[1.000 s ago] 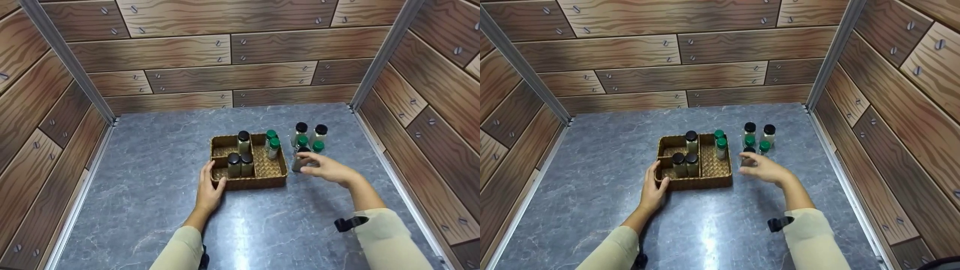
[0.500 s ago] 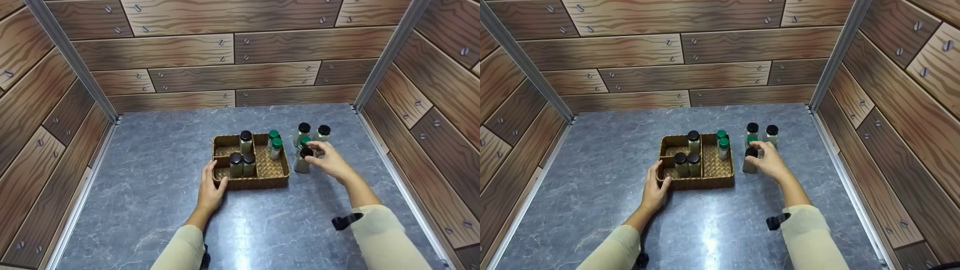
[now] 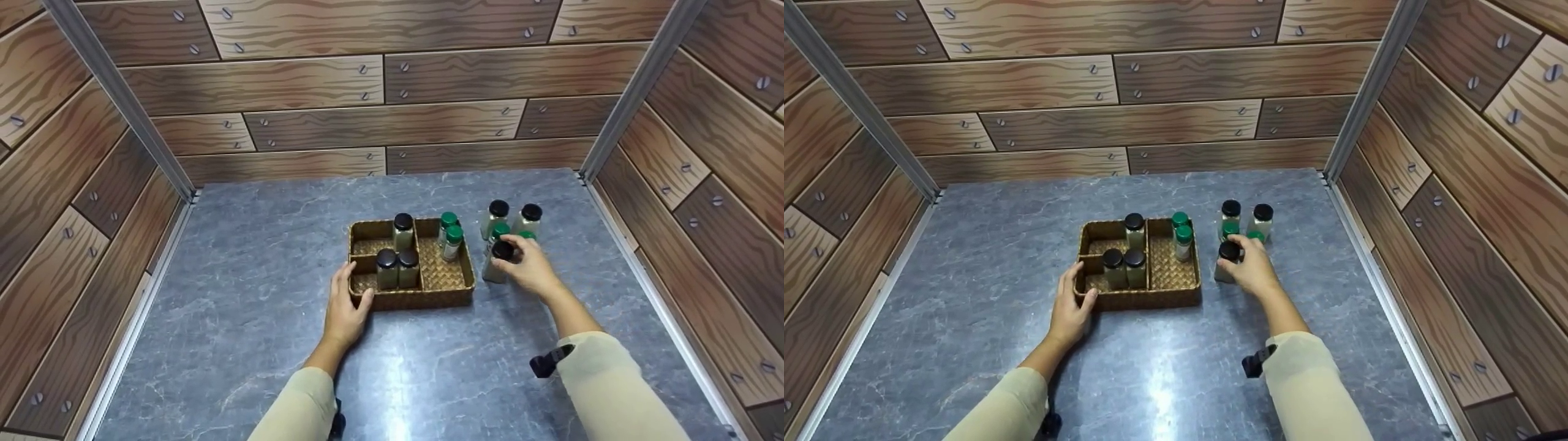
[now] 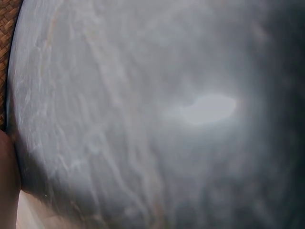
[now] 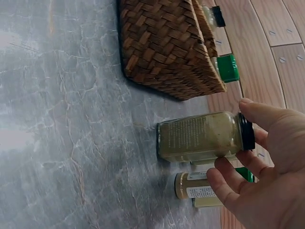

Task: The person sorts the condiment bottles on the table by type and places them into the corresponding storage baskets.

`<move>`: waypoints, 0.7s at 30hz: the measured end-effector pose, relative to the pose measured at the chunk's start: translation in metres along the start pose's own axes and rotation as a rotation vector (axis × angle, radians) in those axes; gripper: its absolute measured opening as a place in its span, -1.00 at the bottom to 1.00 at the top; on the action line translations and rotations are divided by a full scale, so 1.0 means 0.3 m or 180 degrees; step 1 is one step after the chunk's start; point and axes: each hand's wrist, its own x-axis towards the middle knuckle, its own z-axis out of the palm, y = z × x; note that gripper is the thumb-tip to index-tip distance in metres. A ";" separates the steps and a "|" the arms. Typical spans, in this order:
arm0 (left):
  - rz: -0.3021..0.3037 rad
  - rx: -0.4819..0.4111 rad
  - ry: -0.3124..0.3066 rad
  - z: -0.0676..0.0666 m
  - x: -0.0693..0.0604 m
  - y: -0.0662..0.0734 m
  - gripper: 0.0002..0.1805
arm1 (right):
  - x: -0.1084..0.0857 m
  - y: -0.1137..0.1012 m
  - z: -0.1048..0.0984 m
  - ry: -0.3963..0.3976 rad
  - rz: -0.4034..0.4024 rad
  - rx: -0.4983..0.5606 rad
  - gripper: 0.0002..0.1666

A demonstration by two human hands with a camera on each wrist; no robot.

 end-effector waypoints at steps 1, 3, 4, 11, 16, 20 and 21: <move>0.0021 -0.0002 0.0012 0.001 0.001 -0.001 -0.24 | 0.002 0.000 0.002 0.0021 0.0006 -0.0058 -0.24; 0.0050 0.0006 0.0030 0.002 0.001 -0.001 -0.24 | 0.005 0.001 0.004 0.0051 0.0017 -0.0152 -0.26; 0.0065 0.0006 0.0041 0.002 0.001 -0.001 -0.25 | 0.007 0.002 0.004 0.0056 0.0024 -0.0185 -0.27; 0.0055 -0.0005 0.0048 0.003 0.001 -0.002 -0.25 | 0.006 0.020 0.008 0.0032 0.0083 -0.0346 -0.31; 0.0029 -0.0023 0.0014 0.003 0.006 -0.003 -0.22 | 0.009 0.030 0.007 0.0072 0.0043 -0.0395 -0.33; 0.0032 -0.0019 0.0019 0.002 0.004 -0.008 -0.19 | 0.011 0.025 0.013 0.0057 0.0066 -0.0428 -0.33; 0.0031 -0.0005 0.0024 0.002 0.003 -0.011 -0.18 | 0.011 0.023 0.014 0.0047 0.0076 -0.0440 -0.32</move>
